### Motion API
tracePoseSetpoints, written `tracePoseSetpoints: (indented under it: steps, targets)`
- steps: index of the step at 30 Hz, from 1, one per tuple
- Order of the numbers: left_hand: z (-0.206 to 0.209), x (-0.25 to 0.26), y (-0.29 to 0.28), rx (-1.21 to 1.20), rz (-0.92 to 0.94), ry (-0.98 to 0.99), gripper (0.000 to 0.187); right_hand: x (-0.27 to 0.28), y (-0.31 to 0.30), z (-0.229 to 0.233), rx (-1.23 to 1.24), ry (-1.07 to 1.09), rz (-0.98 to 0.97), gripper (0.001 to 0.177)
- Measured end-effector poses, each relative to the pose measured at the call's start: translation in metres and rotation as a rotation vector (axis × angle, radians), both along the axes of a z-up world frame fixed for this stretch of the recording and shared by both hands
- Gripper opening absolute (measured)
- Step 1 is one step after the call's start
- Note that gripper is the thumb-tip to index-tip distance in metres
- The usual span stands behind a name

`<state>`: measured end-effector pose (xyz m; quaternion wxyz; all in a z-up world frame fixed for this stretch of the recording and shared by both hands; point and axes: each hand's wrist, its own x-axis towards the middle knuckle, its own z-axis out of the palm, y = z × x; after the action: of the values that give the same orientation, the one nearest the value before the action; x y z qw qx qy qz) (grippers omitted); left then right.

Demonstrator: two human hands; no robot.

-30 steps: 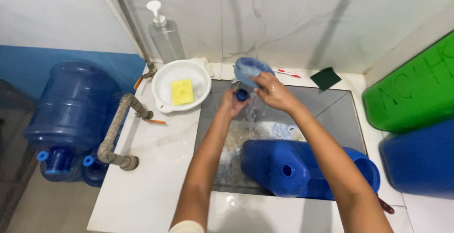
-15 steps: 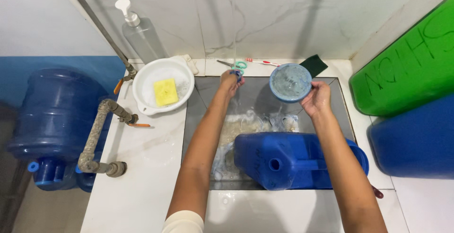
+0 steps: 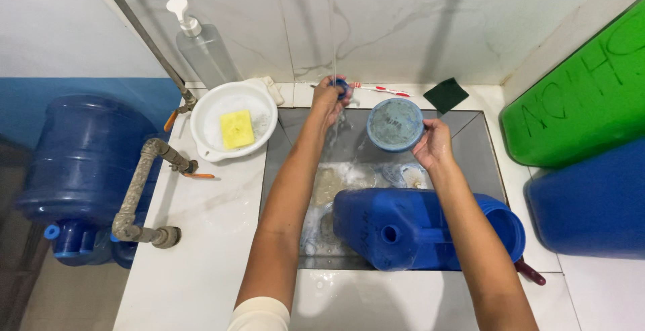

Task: The person cleans a large blue plastic container and its lid in a sink. They use a yellow sponge to scrub the exterior and interior of the container, then rinse it with water from the tap. The person also scrubs the lid and rinses it before placing it back on the container.

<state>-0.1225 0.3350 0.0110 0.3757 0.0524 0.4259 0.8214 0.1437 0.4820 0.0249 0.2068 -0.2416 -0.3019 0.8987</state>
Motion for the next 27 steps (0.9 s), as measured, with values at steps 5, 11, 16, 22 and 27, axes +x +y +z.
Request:
tracePoseSetpoints:
  steps: [5,11,16,22,27]
  targets:
    - [0.009,-0.009,0.009,0.09,-0.109,-0.016,0.023,-0.005,-0.007,-0.005,0.011,-0.052,0.024,0.033]
    - [0.016,-0.012,0.005,0.108,-0.081,-0.094,0.029,-0.037,-0.02,-0.036,-0.046,-0.014,0.185,0.034]
    - [-0.009,-0.001,-0.019,0.065,-0.125,-0.065,0.02,-0.052,-0.029,-0.047,-0.023,-0.073,0.221,0.032]
    - [0.02,-0.002,0.005,-0.025,-0.037,-0.037,0.024,-0.085,-0.05,-0.058,0.563,-0.088,0.333,0.021]
    - [0.036,-0.01,0.015,-0.157,-0.123,0.086,0.034,-0.103,-0.093,-0.026,1.634,-0.247,0.323,0.039]
